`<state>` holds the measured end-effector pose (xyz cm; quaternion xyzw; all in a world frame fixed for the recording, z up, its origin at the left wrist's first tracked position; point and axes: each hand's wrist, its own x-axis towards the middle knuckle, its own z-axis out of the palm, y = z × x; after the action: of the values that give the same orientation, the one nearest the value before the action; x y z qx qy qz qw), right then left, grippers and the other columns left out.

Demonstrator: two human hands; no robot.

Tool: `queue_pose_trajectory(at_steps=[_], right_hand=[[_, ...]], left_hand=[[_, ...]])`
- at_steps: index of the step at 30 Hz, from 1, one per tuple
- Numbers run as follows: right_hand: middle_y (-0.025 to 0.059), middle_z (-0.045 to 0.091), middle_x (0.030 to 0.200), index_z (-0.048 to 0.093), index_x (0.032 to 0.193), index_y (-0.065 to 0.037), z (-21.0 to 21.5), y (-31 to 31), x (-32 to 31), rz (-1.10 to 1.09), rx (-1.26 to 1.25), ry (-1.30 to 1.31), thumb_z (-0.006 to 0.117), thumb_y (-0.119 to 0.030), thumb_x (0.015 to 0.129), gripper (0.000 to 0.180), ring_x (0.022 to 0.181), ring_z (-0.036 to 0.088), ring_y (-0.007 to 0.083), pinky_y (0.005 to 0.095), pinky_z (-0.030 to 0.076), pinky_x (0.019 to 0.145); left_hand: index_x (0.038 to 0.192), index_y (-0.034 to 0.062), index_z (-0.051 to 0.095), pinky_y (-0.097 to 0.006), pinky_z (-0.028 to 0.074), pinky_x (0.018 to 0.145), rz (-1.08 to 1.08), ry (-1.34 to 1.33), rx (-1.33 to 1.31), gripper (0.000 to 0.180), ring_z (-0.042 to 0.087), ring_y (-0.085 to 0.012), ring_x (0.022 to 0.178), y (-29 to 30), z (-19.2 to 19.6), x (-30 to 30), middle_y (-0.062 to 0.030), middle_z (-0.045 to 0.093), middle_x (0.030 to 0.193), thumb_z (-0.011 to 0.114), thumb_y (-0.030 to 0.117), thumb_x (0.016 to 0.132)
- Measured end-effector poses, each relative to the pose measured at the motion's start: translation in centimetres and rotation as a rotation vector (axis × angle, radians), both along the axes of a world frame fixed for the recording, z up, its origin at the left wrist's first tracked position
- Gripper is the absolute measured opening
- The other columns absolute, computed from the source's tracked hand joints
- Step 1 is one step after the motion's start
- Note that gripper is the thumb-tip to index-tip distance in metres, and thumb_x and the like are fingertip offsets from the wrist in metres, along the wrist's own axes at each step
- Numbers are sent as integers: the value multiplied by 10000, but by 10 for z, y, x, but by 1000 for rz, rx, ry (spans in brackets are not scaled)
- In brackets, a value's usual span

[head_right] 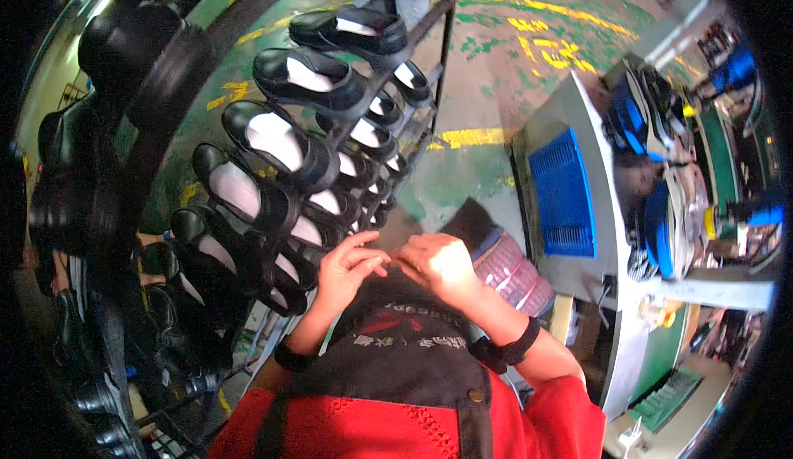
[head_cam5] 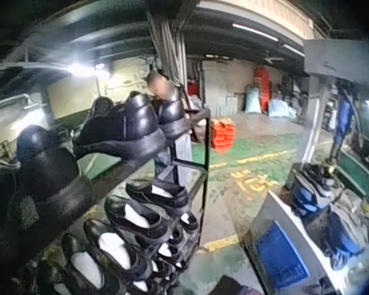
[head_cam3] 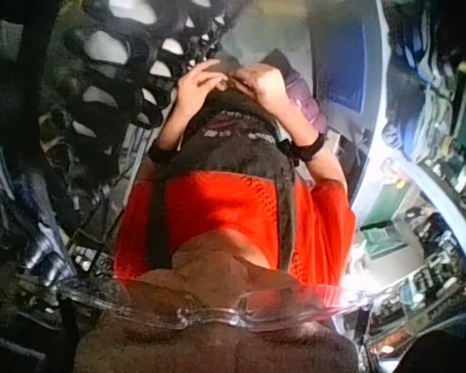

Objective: Apply adhesive or sealant to the edge of a shoe using a small brush.

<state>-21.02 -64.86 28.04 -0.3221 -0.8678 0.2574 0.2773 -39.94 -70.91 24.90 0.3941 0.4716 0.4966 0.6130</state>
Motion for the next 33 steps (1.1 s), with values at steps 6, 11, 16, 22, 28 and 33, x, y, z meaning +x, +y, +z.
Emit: queue_pose_trajectory(at_steps=[6,11,16,22,28,33], right_hand=[[55,519,648,591,738,-107,-19,69,-7,194,119,-195,659,-199,701,120,632,575,239,357,454,569],[64,627,768,657,799,-83,-19,136,-10,260,-100,-94,663,-130,723,90,668,621,255,333,496,584],[60,626,768,672,882,-52,-16,207,12,329,-617,92,659,-74,795,91,641,607,128,254,477,558],[55,622,751,673,889,-64,10,268,40,533,-332,65,669,-68,774,115,629,607,156,251,468,543],[38,638,727,660,856,-42,3,286,46,469,-704,160,649,-105,835,68,657,598,108,239,465,595],[11,632,726,643,861,-37,-11,298,37,424,-991,139,592,-142,900,123,673,580,72,226,462,642]], left_hand=[[1245,-10,475,-257,517,688,124,-88,-95,399,637,-144,712,41,-32,7,-134,673,913,578,-11,860],[1238,-21,472,-279,524,694,362,-114,-90,390,637,-169,751,84,-29,24,-154,668,930,570,-16,861],[1188,-53,503,-269,510,709,551,-135,53,330,637,-163,721,136,-12,65,-127,670,944,578,18,874],[1197,-8,519,-252,496,684,570,137,143,328,626,-148,700,174,17,101,-119,670,944,580,12,875],[1237,-7,483,-263,501,682,553,69,155,382,628,-151,708,193,31,122,-122,669,945,582,5,868],[1248,12,490,-255,487,711,665,-161,97,390,608,-132,712,181,17,111,-116,664,952,582,13,870]])
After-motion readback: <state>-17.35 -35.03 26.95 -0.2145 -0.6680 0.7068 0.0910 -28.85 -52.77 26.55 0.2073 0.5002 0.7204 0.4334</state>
